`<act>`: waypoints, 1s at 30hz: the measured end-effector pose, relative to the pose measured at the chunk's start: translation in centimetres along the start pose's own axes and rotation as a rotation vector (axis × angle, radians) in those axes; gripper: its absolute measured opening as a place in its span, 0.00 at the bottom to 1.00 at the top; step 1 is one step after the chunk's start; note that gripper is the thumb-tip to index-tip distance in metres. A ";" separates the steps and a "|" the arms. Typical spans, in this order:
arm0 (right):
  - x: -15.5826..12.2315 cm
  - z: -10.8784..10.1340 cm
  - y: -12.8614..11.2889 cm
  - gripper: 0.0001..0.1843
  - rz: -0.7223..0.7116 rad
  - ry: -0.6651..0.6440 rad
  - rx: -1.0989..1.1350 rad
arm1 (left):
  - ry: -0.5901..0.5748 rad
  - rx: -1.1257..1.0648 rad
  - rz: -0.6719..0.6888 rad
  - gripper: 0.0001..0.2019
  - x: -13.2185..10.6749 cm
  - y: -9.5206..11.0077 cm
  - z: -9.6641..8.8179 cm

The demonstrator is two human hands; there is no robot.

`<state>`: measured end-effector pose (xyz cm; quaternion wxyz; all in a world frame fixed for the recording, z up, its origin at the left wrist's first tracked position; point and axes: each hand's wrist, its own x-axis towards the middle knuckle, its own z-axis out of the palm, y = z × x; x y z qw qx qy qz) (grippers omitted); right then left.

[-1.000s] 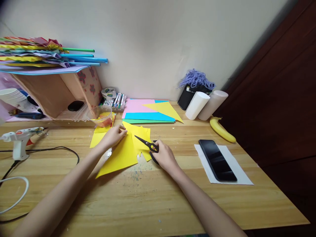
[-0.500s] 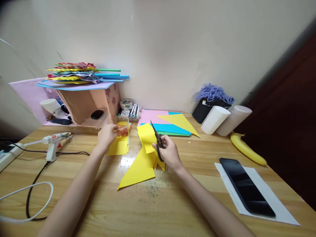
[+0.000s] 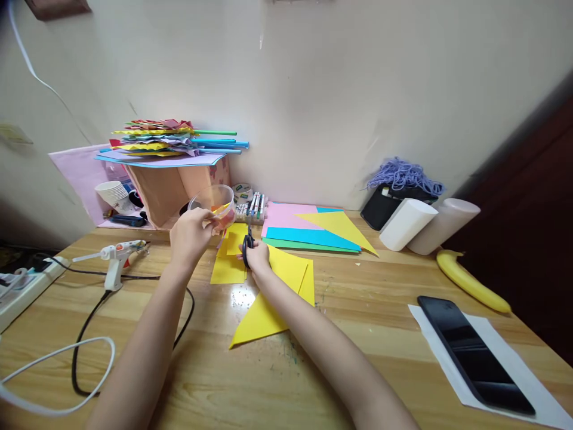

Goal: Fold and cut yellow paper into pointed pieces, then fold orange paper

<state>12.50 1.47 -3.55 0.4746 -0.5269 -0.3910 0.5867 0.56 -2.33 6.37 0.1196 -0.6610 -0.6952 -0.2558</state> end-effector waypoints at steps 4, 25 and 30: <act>0.6 0.5 -0.5 0.12 0.040 -0.063 -0.075 | -0.068 -0.001 -0.001 0.08 0.1 -0.4 1.4; -4.5 -24.4 -0.9 0.15 -0.139 0.491 -1.274 | -0.499 -0.254 0.179 0.17 -4.8 5.7 6.2; -5.4 -22.6 -0.7 0.15 -0.340 0.617 -1.522 | -0.538 -0.284 0.218 0.21 -10.2 6.0 7.2</act>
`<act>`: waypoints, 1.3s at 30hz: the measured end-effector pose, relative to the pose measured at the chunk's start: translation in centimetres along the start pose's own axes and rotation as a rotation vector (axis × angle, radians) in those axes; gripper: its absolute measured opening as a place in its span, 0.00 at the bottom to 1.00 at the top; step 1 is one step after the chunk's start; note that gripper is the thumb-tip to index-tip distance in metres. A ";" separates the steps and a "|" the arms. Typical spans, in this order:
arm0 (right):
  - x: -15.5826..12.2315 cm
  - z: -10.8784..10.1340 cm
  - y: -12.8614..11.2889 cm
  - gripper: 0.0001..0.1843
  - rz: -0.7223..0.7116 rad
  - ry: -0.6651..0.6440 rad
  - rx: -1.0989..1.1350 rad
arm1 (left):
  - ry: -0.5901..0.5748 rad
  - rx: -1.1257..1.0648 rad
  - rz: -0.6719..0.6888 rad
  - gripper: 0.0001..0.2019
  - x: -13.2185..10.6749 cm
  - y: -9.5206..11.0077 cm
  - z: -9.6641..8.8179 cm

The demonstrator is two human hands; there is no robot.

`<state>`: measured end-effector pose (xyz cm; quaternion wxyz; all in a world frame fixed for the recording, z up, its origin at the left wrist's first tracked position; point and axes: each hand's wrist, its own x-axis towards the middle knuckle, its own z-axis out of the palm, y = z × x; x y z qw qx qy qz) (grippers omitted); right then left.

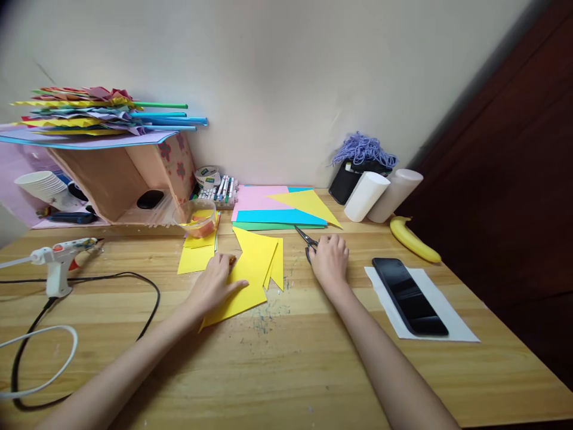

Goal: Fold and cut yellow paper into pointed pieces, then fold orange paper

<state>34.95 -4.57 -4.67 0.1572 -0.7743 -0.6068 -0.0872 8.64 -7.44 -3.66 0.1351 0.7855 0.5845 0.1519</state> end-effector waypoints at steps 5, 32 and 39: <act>-2.6 -0.7 -3.8 0.10 -0.363 -0.202 0.355 | 0.032 -0.174 -0.064 0.21 -1.7 -0.2 1.0; -4.2 1.0 -5.3 0.13 0.234 -0.474 1.578 | 0.022 -0.625 -0.047 0.11 -1.4 -1.0 1.0; -4.3 1.0 -5.4 0.14 0.212 -0.530 1.472 | 0.066 -0.588 -0.112 0.12 -1.1 -1.7 0.6</act>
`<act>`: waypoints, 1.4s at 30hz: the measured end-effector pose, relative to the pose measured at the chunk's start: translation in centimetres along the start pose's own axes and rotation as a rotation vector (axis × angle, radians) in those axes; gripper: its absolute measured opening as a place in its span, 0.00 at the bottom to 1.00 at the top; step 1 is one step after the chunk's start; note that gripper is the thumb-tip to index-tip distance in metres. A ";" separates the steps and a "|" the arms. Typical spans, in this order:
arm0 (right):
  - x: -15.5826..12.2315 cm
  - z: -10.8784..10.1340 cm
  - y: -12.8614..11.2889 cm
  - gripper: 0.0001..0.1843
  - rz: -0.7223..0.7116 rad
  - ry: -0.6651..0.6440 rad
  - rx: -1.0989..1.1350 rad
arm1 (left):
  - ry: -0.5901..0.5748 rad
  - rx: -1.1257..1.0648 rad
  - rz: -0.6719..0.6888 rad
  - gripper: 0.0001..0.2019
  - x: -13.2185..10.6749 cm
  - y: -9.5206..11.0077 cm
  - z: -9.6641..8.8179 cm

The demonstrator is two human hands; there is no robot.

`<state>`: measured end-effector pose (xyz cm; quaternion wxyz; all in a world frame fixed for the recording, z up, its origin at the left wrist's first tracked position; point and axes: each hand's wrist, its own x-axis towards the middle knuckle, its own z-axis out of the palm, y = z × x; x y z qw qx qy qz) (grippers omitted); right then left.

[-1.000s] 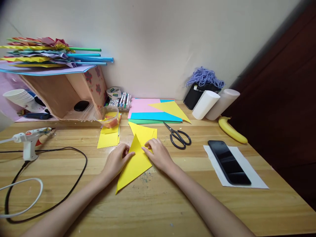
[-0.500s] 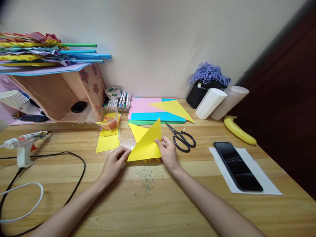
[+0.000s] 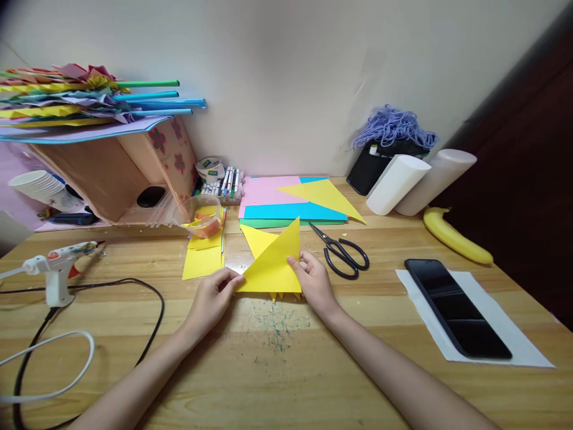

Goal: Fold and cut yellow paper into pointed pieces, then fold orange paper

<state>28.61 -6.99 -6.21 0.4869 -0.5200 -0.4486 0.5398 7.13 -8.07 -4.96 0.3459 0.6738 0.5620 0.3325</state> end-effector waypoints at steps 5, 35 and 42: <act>0.5 -0.7 -0.2 0.14 0.051 -0.298 -0.145 | 0.061 0.025 -0.043 0.14 0.5 -0.8 -1.4; -0.1 -0.6 -0.7 0.13 0.068 -0.374 -0.092 | -0.094 0.357 0.358 0.24 -0.2 -0.3 -0.9; 0.0 -0.6 -0.2 0.16 0.034 -0.331 -0.107 | -0.129 0.396 0.360 0.20 -0.3 0.0 -1.1</act>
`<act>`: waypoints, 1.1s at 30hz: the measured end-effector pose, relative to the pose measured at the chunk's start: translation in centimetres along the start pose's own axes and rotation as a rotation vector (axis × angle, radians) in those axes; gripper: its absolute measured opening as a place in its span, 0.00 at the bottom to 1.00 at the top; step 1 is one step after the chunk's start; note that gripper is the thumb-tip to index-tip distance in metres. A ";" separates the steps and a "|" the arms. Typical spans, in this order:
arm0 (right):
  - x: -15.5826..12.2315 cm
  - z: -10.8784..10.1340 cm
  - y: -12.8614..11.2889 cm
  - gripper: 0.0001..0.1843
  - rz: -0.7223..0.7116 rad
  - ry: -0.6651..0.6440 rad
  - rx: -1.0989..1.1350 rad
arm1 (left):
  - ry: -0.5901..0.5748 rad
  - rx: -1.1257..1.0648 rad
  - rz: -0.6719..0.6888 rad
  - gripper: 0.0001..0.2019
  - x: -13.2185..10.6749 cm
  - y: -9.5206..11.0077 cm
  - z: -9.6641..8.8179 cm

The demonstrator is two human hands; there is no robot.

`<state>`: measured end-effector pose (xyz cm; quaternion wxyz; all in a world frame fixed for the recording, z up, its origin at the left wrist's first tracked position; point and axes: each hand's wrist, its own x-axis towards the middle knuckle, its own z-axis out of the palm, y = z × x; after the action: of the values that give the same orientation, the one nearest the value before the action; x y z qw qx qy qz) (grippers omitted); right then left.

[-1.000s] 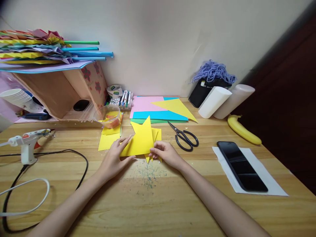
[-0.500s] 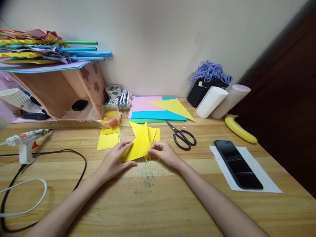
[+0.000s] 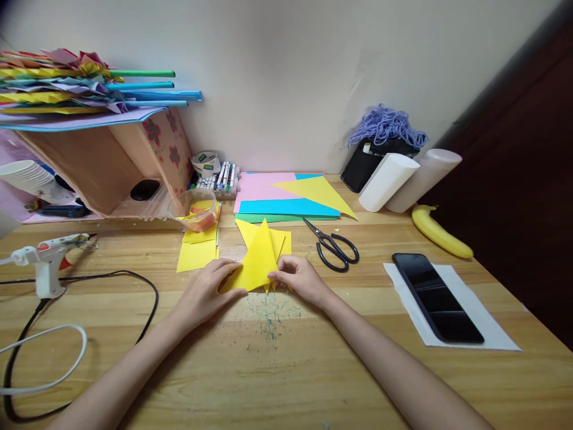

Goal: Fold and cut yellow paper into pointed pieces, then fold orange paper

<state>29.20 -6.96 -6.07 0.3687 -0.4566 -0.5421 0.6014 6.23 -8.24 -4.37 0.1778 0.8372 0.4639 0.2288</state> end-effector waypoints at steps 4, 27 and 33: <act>0.1 -0.2 0.2 0.17 -0.006 0.018 -0.033 | -0.007 0.002 0.035 0.18 0.1 -0.1 -0.1; -0.2 -0.3 -0.4 0.18 -0.032 -0.043 -0.114 | -0.042 0.070 0.027 0.10 0.2 0.3 -0.4; -0.2 -0.1 -0.2 0.15 -0.026 0.005 -0.153 | -0.039 0.054 0.023 0.09 0.2 0.3 -0.3</act>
<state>29.31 -7.06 -5.87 0.3419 -0.4780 -0.5916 0.5520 6.36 -8.25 -3.87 0.1614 0.8512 0.4568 0.2018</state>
